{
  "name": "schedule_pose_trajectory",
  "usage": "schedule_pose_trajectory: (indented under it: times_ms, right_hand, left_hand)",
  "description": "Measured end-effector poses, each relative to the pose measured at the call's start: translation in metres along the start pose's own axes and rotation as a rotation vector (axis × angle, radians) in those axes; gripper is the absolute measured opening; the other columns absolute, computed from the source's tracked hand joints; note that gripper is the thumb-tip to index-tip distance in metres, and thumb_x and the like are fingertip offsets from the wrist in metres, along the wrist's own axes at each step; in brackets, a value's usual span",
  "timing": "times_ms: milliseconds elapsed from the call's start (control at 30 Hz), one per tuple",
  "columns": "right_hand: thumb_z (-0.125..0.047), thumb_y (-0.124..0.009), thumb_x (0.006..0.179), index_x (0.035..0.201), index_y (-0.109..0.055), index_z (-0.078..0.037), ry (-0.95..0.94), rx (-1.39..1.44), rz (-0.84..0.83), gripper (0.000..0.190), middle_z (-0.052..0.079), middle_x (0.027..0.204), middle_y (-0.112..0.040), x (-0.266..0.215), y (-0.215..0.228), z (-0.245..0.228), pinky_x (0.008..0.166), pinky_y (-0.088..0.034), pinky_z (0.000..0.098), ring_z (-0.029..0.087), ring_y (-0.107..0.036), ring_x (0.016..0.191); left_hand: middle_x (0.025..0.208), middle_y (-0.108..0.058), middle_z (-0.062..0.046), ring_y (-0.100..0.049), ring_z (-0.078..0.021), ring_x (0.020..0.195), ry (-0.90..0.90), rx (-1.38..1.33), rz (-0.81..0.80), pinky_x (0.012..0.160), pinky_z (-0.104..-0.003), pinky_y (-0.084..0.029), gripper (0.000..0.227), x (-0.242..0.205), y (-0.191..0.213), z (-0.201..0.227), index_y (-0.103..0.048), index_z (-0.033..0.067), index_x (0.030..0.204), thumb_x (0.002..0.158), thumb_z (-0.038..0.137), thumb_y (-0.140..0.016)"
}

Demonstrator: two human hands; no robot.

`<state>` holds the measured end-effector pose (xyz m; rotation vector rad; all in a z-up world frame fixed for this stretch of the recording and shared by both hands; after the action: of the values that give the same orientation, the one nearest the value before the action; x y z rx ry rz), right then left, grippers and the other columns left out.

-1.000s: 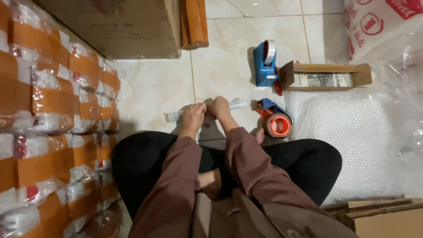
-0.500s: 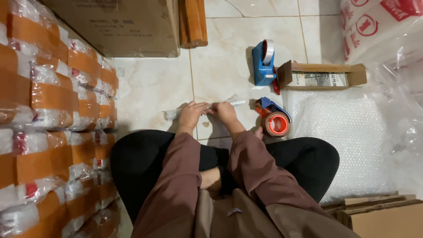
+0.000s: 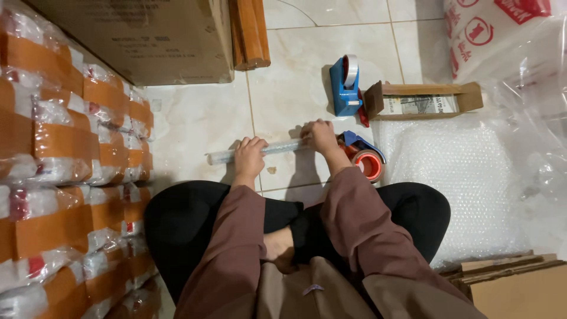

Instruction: The person sits on the floor and wraps a blue pen in bubble wrap, securing it with clear tape. They then place the wrapped pen onto a piece of cardboard, roll the cardboard around it to form a tube, and seal the tube with orange packing tape using a handheld dispenser.

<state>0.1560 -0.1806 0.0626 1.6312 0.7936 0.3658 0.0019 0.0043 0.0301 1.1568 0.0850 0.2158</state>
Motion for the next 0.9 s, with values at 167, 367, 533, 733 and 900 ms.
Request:
schedule_pose_trajectory:
  times_ms: [167, 367, 533, 733, 900]
  right_hand:
    - [-0.019, -0.079, 0.067, 0.07, -0.064, -0.022, 0.006, 0.197, 0.075, 0.015, -0.004, 0.074, -0.065, 0.01, -0.025, 0.011, 0.084, -0.05, 0.0337, 0.02, -0.064, 0.085]
    - [-0.016, -0.076, 0.066, 0.065, -0.057, -0.02, 0.084, 0.138, 0.19, 0.019, -0.005, 0.068, -0.059, 0.019, -0.047, 0.023, 0.075, -0.052, 0.0315, 0.018, -0.064, 0.077]
    - [-0.01, -0.071, 0.067, 0.064, -0.057, -0.021, 0.076, 0.109, 0.213, 0.018, -0.004, 0.067, -0.058, 0.014, -0.028, 0.024, 0.073, -0.052, 0.0322, 0.02, -0.063, 0.073]
    - [-0.001, -0.062, 0.067, 0.084, -0.067, -0.016, -0.484, 0.421, 0.948, 0.023, 0.008, 0.073, -0.057, 0.007, 0.017, 0.104, 0.075, -0.047, 0.0361, 0.029, -0.059, 0.076]
    - [-0.036, -0.066, 0.087, 0.098, -0.07, -0.026, -0.684, 0.636, 0.506, 0.015, 0.003, 0.091, -0.058, 0.029, 0.008, 0.158, 0.078, -0.054, 0.0386, 0.025, -0.063, 0.09]
  left_hand:
    - [0.1, -0.052, 0.006, -0.047, -0.0199, 0.101, 0.027, -0.045, -0.058, 0.09, -0.037, -0.039, 0.026, 0.011, 0.01, 0.03, -0.06, 0.0279, 0.107, 0.082, 0.028, -0.062]
    - [0.088, -0.056, -0.001, -0.052, -0.0228, 0.092, -0.062, -0.219, 0.067, 0.086, -0.034, -0.045, 0.021, 0.042, -0.031, 0.053, -0.071, 0.0211, 0.096, 0.079, 0.032, -0.067]
    - [0.067, -0.051, -0.003, -0.053, -0.0227, 0.072, -0.129, -0.316, 0.186, 0.077, -0.03, -0.047, 0.007, 0.042, -0.034, 0.054, -0.074, 0.0222, 0.082, 0.079, 0.021, -0.067]
    - [0.065, -0.053, -0.002, -0.054, -0.0205, 0.07, -0.184, -0.287, 0.21, 0.075, -0.03, -0.048, 0.018, 0.036, -0.021, 0.062, -0.074, 0.023, 0.087, 0.079, 0.01, -0.064]
    - [0.079, -0.057, 0.0, -0.057, -0.0192, 0.079, -0.249, -0.263, 0.247, 0.077, -0.03, -0.049, 0.019, 0.035, -0.037, 0.056, -0.073, 0.0216, 0.091, 0.08, 0.01, -0.063]
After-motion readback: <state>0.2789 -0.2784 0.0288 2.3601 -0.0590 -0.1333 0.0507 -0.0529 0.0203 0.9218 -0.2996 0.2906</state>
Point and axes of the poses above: each hand's wrist, its own x-axis towards the middle knuckle, its own y-axis out of the back of the hand, z = x × y, the point moved 2 cm from there along x, towards the middle knuckle
